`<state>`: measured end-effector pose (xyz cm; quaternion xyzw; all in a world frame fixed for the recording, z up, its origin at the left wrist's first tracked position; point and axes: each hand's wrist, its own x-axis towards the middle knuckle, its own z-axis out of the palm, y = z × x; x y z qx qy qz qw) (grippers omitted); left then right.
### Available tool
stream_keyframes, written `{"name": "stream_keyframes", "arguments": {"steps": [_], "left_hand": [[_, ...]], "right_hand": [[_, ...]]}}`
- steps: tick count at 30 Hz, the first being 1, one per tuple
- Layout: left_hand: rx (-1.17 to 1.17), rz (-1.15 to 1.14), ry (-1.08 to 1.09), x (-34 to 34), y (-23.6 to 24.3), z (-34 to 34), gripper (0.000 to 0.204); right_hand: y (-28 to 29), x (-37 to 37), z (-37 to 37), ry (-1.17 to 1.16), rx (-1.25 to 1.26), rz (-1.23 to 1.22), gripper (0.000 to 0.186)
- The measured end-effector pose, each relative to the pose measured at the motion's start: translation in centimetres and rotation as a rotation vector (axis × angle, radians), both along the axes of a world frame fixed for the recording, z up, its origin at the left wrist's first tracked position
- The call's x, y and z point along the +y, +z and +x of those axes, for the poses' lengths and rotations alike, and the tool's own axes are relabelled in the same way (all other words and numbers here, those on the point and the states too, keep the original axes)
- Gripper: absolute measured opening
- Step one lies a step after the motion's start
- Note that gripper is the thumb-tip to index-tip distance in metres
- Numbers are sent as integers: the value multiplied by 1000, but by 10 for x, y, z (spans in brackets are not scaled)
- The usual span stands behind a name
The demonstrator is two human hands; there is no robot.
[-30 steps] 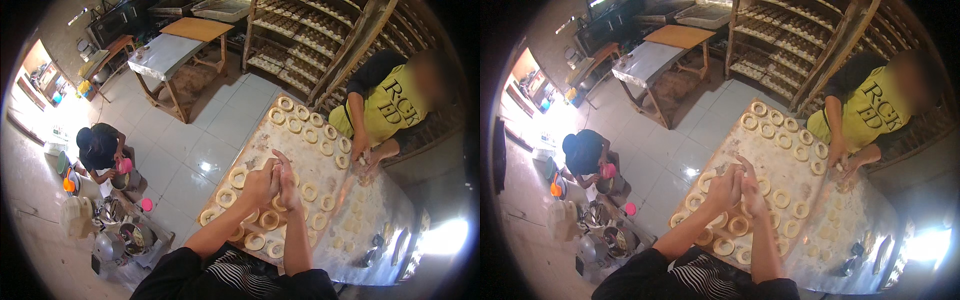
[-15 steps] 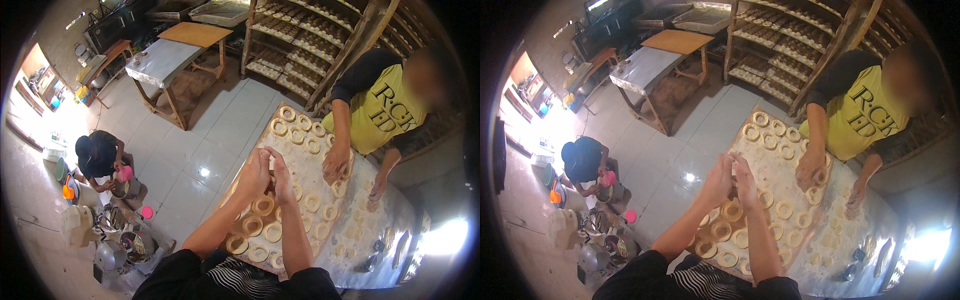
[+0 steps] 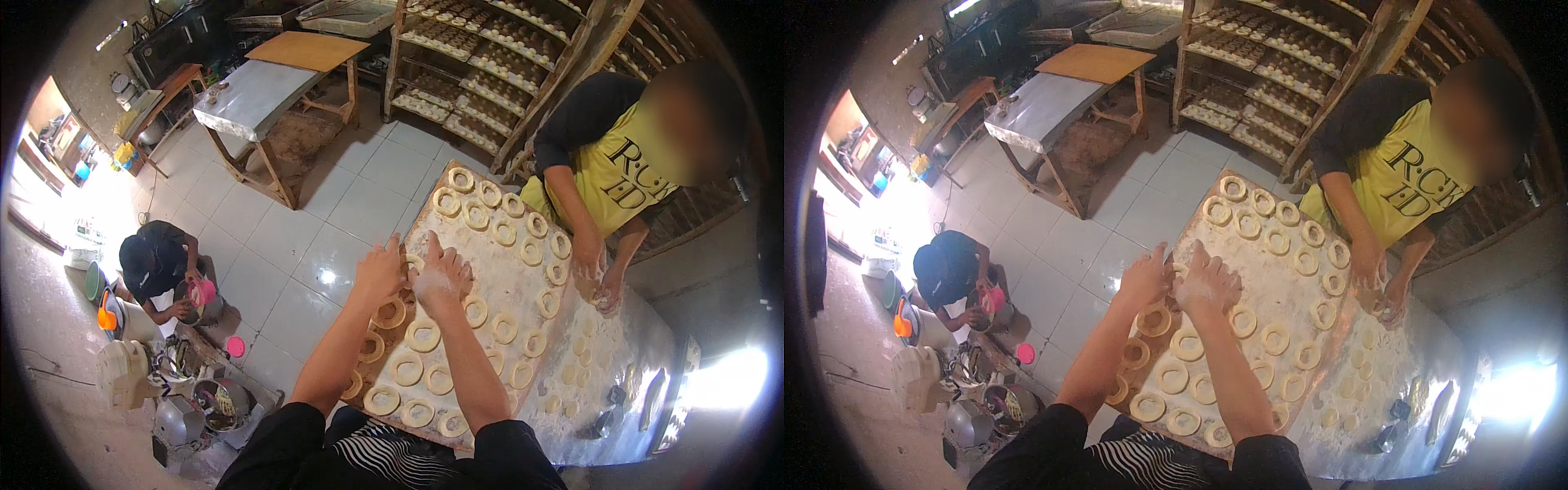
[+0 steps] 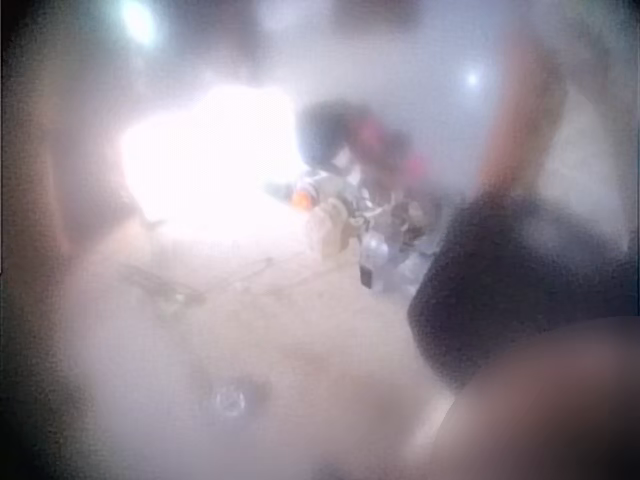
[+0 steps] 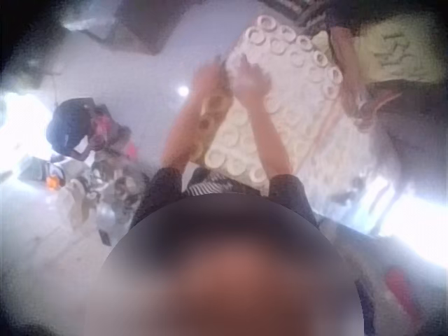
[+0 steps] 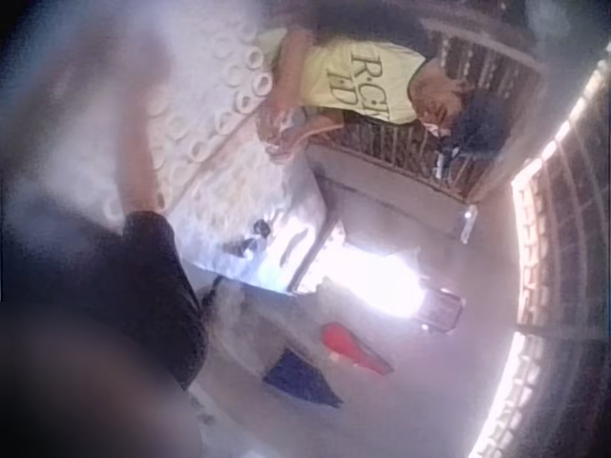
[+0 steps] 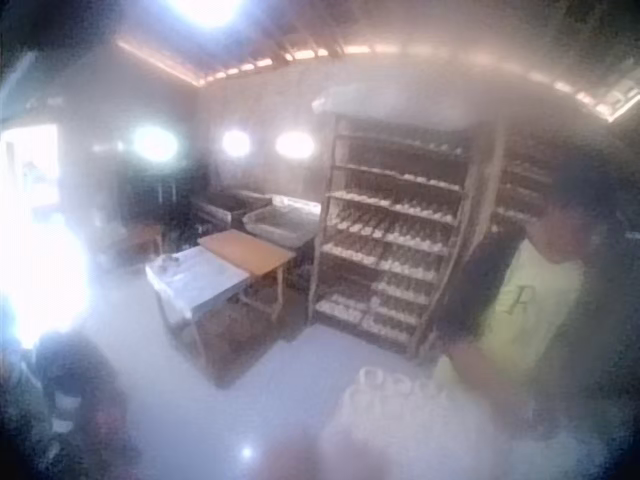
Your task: The person shapes circular dough pieces into ring shapes by hand and places them on a floured wooden board. A coworker across the table performs the same task simultaneously. The shaped dough rings accumulate on the board throughout the clip.
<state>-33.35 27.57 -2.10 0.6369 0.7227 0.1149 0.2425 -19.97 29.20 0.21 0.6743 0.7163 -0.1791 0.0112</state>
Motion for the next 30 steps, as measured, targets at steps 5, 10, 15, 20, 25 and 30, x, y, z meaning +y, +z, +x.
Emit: {"name": "stream_keyframes", "arguments": {"steps": [5, 10, 15, 20, 25, 30], "left_hand": [[-77, -65, -5, 5, -24, -10, 93], [-83, 199, -9, -1, -20, -2, 77], [-244, 360, -62, -39, 25, 89, 53], [-666, 91, -307, -116, 32, 235, 39], [-556, -36, -557, -187, 19, 341, 33], [-651, -92, -475, -212, 26, 371, 30]], "right_hand": [[2, -12, -2, 25, 64, 81, 83], [3, -92, 97, -28, 571, 565, 45], [-13, -197, 279, -526, 402, 461, 23], [-33, -249, 375, -717, -171, 200, 24], [-26, -249, 397, -608, 305, 49, 32], [12, -274, 419, -557, 1080, 35, 36]]}}
